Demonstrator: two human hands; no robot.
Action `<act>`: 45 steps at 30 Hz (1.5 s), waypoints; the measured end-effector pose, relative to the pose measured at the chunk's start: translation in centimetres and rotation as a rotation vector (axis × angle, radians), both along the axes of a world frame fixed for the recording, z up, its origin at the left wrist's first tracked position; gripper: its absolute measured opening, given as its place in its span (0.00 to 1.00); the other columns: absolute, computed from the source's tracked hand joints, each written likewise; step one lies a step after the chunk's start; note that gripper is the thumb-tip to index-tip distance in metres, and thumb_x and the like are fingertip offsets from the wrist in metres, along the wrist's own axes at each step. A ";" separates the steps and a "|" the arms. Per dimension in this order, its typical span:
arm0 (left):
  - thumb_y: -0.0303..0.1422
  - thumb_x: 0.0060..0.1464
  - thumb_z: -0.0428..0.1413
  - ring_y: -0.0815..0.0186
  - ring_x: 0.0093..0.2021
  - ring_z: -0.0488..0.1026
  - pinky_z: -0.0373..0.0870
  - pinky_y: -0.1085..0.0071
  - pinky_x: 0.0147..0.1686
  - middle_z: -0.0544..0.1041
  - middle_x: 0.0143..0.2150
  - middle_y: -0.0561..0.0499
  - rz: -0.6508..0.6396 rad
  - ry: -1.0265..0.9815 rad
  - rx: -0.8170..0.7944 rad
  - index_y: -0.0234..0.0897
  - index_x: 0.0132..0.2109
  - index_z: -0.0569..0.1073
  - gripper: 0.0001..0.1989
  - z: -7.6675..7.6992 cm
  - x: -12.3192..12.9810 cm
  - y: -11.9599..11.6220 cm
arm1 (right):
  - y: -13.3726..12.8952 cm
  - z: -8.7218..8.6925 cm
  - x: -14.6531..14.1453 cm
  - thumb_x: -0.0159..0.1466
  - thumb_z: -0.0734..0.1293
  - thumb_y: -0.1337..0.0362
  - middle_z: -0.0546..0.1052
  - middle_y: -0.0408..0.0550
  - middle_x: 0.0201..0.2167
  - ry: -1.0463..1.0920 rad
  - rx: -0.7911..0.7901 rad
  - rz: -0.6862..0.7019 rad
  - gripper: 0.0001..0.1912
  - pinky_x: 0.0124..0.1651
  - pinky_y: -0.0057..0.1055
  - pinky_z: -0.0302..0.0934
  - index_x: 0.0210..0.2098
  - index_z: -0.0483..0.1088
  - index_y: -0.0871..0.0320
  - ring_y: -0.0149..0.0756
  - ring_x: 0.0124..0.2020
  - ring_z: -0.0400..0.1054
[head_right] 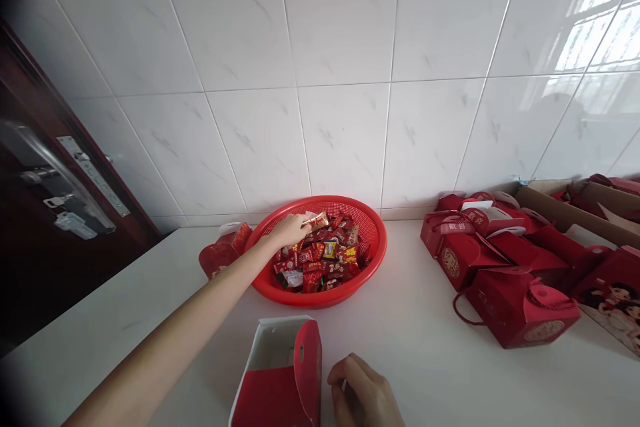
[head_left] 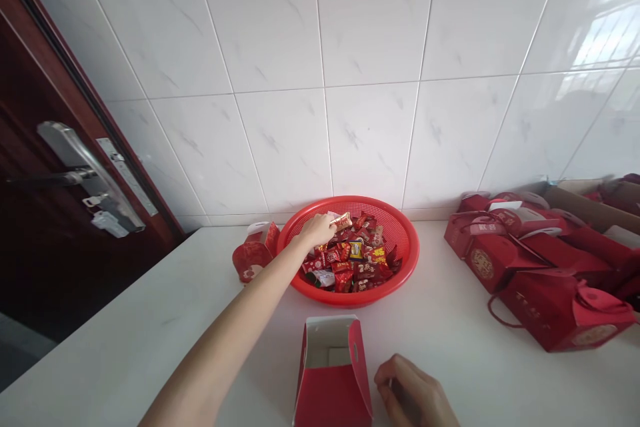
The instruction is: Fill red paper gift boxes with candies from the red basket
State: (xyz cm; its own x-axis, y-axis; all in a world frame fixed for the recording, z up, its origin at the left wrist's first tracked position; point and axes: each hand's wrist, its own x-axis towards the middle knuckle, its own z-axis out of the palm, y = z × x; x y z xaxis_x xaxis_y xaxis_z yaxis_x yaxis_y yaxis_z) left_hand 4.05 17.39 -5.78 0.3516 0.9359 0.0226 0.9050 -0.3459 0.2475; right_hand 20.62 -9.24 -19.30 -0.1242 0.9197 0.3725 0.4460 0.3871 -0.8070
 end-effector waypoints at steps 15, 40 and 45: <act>0.30 0.51 0.54 0.68 0.25 0.62 0.52 0.70 0.26 0.64 0.22 0.55 -0.079 -0.157 -0.099 0.37 0.22 0.66 0.11 -0.5 -0.3 0.6 | 0.0 1.2 0.3 0.68 0.56 0.69 0.73 0.43 0.30 -0.031 0.057 0.094 0.09 0.30 0.24 0.61 0.36 0.66 0.54 0.30 0.26 0.67; 0.28 0.53 0.50 0.65 0.25 0.65 0.56 0.70 0.26 0.65 0.20 0.53 0.053 -0.102 -0.115 0.38 0.23 0.66 0.11 0.1 -0.3 0.2 | -0.1 1.6 0.2 0.67 0.56 0.69 0.73 0.44 0.30 -0.015 0.029 0.101 0.09 0.29 0.25 0.61 0.35 0.66 0.55 0.30 0.25 0.66; 0.32 0.51 0.53 0.66 0.23 0.62 0.57 0.70 0.24 0.64 0.19 0.54 0.009 -0.126 -0.216 0.38 0.21 0.66 0.12 0.1 -0.1 0.1 | -0.1 1.7 0.2 0.66 0.56 0.70 0.73 0.44 0.30 -0.011 0.026 0.108 0.09 0.28 0.24 0.60 0.34 0.66 0.54 0.30 0.25 0.66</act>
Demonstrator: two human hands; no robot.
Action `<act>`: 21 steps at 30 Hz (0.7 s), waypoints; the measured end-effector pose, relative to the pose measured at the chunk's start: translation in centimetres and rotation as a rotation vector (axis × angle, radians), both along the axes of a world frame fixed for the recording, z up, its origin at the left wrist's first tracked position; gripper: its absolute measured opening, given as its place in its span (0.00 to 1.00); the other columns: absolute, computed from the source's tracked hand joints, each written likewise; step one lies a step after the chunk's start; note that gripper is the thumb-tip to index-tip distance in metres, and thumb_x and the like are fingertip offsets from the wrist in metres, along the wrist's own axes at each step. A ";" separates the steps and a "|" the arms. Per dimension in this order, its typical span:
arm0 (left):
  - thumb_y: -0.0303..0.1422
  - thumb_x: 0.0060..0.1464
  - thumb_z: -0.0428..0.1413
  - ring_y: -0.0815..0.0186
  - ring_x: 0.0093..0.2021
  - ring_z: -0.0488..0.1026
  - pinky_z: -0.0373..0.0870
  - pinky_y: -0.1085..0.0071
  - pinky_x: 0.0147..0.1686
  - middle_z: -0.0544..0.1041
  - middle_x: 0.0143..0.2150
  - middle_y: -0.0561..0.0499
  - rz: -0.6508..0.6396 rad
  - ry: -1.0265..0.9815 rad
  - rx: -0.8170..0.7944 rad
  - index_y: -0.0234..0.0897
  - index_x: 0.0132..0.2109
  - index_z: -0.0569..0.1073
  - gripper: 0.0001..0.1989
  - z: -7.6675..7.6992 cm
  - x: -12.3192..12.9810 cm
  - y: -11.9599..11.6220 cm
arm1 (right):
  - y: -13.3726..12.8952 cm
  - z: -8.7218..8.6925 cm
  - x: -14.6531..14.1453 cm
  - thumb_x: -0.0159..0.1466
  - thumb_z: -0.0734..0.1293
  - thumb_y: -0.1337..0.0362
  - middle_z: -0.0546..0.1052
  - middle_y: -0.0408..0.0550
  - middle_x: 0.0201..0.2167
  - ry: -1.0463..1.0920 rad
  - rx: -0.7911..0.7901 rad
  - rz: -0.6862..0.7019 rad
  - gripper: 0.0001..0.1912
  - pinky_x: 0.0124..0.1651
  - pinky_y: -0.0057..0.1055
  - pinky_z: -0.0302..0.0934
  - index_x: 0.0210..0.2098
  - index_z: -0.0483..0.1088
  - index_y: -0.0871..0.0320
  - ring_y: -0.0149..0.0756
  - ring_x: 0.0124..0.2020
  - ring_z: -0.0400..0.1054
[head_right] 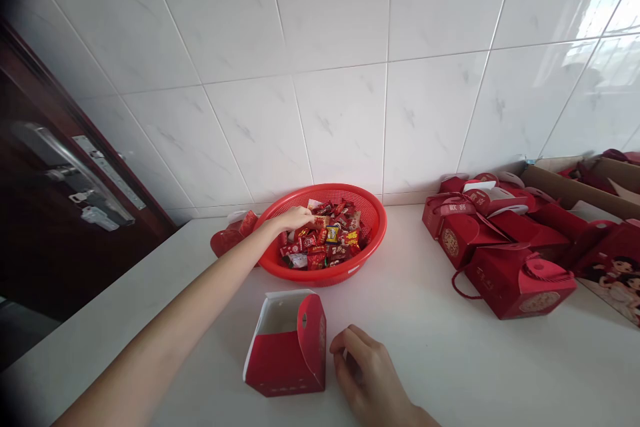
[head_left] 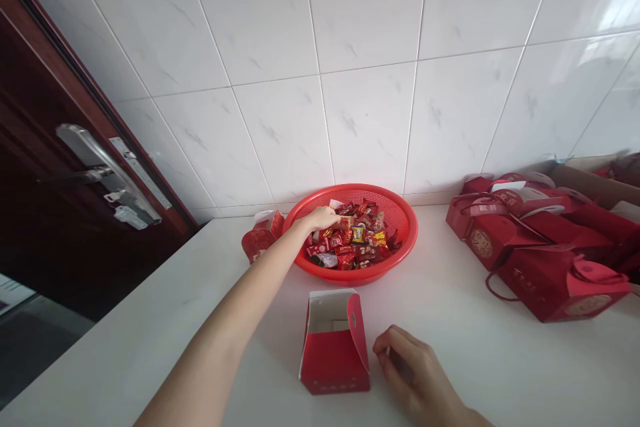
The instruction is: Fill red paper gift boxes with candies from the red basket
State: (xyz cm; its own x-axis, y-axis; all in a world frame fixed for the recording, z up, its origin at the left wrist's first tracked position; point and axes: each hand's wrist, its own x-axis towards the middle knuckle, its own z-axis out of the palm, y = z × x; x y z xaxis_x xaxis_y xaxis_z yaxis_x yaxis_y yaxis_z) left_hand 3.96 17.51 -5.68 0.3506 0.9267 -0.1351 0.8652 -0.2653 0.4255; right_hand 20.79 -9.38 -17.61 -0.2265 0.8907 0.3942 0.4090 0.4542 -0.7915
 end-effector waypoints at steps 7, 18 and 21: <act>0.33 0.43 0.61 0.70 0.22 0.59 0.53 0.72 0.22 0.63 0.19 0.57 -0.035 -0.032 -0.087 0.37 0.21 0.67 0.11 -0.1 0.3 0.2 | 0.0 0.2 0.0 0.66 0.57 0.70 0.73 0.44 0.30 0.002 -0.015 0.005 0.09 0.28 0.24 0.60 0.34 0.66 0.55 0.30 0.25 0.66; 0.24 0.32 0.61 0.63 0.38 0.73 0.68 0.71 0.37 0.78 0.34 0.53 -0.071 -0.411 -0.097 0.36 0.25 0.73 0.08 0.2 -1.0 0.9 | 0.0 0.0 -0.1 0.66 0.57 0.69 0.73 0.46 0.31 -0.003 -0.014 0.004 0.08 0.29 0.25 0.61 0.34 0.67 0.55 0.31 0.26 0.67; 0.26 0.33 0.62 0.61 0.43 0.75 0.71 0.68 0.44 0.81 0.40 0.50 -0.058 -0.580 -0.120 0.35 0.32 0.76 0.12 0.3 -1.1 1.1 | 0.2 -0.1 -0.1 0.66 0.57 0.69 0.73 0.45 0.30 -0.004 -0.011 0.006 0.09 0.29 0.25 0.60 0.34 0.67 0.55 0.30 0.26 0.67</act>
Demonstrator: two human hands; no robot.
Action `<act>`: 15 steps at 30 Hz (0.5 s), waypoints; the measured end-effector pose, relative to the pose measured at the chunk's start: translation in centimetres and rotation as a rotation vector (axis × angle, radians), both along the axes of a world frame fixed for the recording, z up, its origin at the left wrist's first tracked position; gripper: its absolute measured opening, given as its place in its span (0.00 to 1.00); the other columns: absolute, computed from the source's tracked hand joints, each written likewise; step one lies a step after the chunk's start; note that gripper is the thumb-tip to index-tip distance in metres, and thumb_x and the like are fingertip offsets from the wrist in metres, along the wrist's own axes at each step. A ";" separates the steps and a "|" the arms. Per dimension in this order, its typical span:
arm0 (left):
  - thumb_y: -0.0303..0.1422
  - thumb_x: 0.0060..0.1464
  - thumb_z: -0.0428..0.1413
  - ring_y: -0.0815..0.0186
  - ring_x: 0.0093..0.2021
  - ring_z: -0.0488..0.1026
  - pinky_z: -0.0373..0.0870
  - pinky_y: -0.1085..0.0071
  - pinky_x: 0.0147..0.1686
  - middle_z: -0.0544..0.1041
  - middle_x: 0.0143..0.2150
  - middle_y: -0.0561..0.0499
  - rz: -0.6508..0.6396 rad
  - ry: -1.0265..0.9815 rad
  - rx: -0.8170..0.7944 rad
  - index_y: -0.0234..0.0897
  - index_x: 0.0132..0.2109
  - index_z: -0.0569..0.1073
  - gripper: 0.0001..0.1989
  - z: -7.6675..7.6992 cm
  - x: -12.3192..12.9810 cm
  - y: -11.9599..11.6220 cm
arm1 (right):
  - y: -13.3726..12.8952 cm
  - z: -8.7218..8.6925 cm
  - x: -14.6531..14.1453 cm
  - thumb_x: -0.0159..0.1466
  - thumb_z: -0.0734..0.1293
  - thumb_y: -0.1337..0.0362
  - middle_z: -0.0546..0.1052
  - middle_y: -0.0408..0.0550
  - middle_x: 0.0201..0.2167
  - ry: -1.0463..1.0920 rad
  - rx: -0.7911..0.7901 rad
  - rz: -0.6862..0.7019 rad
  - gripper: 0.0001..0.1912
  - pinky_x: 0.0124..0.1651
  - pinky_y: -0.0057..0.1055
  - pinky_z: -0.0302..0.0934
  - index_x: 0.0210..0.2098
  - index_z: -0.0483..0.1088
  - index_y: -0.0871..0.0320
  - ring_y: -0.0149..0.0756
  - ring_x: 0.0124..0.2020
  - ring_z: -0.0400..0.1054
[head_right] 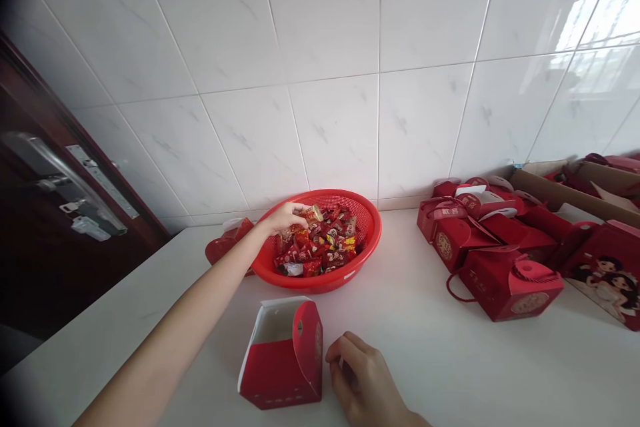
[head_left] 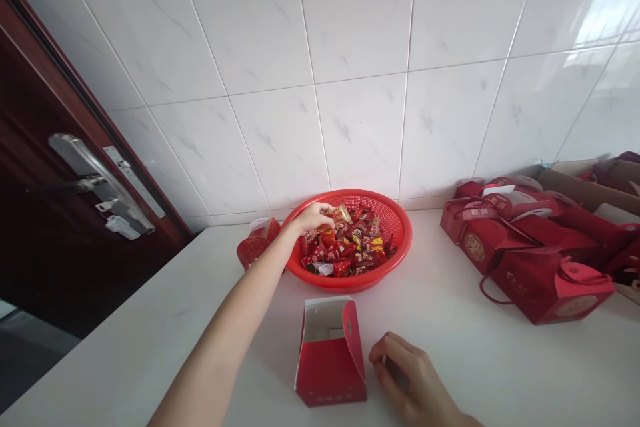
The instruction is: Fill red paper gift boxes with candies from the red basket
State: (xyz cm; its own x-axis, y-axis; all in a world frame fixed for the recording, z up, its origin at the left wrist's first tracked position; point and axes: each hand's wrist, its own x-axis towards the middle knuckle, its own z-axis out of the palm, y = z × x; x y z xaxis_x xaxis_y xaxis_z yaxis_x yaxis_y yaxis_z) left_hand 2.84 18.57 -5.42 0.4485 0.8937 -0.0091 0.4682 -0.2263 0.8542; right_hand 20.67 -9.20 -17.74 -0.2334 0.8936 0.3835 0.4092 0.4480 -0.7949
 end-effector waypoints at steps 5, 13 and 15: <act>0.33 0.36 0.64 0.61 0.40 0.78 0.73 0.65 0.44 0.82 0.40 0.48 -0.001 -0.232 -0.077 0.35 0.41 0.77 0.19 0.0 0.3 0.1 | 0.3 -0.2 0.1 0.65 0.57 0.69 0.73 0.45 0.30 0.015 -0.011 0.014 0.07 0.29 0.25 0.60 0.34 0.66 0.55 0.31 0.26 0.67; 0.34 0.29 0.73 0.58 0.36 0.79 0.73 0.61 0.43 0.83 0.34 0.48 -0.018 -0.311 -0.173 0.33 0.35 0.79 0.21 -0.6 -0.1 0.3 | 0.2 -0.4 0.0 0.66 0.57 0.68 0.72 0.45 0.30 0.007 -0.032 0.010 0.08 0.29 0.25 0.60 0.34 0.66 0.54 0.31 0.25 0.66; 0.33 0.29 0.73 0.59 0.35 0.79 0.73 0.62 0.42 0.83 0.34 0.48 -0.024 -0.308 -0.186 0.33 0.35 0.80 0.21 -0.6 -0.1 0.2 | 0.1 -0.3 0.0 0.66 0.57 0.68 0.72 0.45 0.30 0.006 -0.034 0.008 0.08 0.29 0.25 0.60 0.34 0.66 0.54 0.31 0.25 0.66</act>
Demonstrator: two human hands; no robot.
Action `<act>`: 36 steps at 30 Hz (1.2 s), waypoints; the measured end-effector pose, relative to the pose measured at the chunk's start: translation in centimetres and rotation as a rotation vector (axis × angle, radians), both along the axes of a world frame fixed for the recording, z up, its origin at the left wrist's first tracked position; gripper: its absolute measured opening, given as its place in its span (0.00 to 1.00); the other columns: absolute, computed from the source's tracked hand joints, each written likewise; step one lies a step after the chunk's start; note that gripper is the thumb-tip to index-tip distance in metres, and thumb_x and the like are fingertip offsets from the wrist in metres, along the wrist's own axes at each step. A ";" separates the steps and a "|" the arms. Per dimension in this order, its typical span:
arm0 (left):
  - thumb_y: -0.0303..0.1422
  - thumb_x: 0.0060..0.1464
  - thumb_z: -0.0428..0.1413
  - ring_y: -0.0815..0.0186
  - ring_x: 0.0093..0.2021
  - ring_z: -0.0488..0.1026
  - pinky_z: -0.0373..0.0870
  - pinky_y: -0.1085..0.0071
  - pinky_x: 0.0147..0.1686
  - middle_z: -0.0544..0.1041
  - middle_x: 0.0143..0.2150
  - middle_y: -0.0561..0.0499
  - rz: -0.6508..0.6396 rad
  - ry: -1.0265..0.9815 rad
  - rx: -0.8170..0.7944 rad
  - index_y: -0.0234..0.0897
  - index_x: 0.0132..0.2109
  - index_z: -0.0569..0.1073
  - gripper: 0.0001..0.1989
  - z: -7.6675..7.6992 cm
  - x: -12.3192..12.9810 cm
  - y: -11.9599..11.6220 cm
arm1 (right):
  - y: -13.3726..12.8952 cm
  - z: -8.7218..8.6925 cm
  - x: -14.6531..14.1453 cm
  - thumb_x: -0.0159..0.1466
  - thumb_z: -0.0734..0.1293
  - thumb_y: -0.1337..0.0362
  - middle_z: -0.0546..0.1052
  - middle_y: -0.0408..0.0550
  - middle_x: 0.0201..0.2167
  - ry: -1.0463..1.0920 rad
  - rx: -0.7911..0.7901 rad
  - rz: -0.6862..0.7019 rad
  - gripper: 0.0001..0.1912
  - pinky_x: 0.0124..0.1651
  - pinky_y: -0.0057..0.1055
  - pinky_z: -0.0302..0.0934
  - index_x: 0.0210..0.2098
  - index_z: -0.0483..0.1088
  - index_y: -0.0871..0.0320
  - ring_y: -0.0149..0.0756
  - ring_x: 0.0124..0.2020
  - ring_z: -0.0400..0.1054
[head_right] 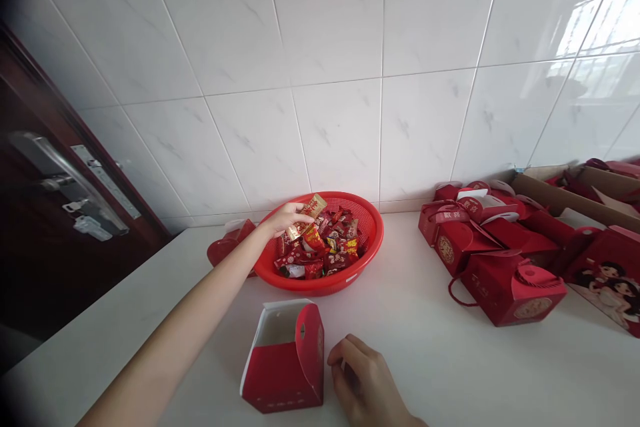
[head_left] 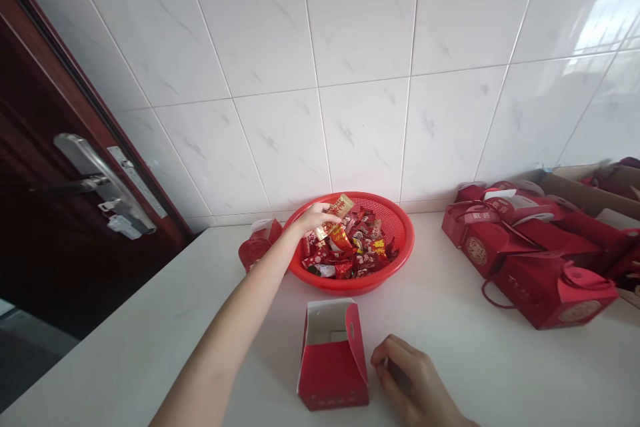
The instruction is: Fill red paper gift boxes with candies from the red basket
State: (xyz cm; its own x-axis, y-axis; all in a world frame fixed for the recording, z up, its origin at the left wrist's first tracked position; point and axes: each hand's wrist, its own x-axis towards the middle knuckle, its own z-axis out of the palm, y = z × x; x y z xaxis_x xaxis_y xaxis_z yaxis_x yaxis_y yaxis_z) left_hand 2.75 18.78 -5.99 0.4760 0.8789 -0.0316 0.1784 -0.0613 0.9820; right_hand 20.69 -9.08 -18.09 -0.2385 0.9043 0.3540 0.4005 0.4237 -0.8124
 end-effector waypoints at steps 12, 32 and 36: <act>0.29 0.28 0.72 0.61 0.36 0.79 0.73 0.62 0.45 0.83 0.37 0.49 0.033 -0.141 0.048 0.34 0.38 0.79 0.23 0.2 0.3 0.0 | 0.1 0.0 0.0 0.65 0.57 0.69 0.73 0.46 0.30 0.000 0.022 -0.007 0.09 0.29 0.25 0.59 0.33 0.66 0.55 0.31 0.26 0.66; 0.33 0.30 0.71 0.62 0.34 0.76 0.71 0.64 0.42 0.80 0.34 0.52 0.131 -0.336 0.175 0.35 0.38 0.75 0.24 1.5 0.8 -1.1 | 0.4 0.0 0.2 0.67 0.58 0.65 0.74 0.45 0.28 0.031 0.005 -0.037 0.09 0.29 0.26 0.61 0.33 0.68 0.55 0.31 0.25 0.65; 0.36 0.34 0.71 0.63 0.33 0.76 0.71 0.65 0.40 0.81 0.33 0.51 0.107 -0.340 0.171 0.34 0.38 0.77 0.21 2.4 1.1 -3.8 | 1.5 2.3 1.1 0.69 0.60 0.57 0.75 0.45 0.28 0.179 -0.020 -0.181 0.12 0.31 0.29 0.65 0.35 0.71 0.56 0.33 0.26 0.67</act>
State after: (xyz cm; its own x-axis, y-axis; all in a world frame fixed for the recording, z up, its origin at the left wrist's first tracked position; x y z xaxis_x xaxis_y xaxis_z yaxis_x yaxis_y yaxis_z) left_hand 3.81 14.94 -3.57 0.3397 0.9029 0.2632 -0.1412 -0.2278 0.9634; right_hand 21.81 -7.58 -15.83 -0.0076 0.9337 0.3580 0.3170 0.3418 -0.8847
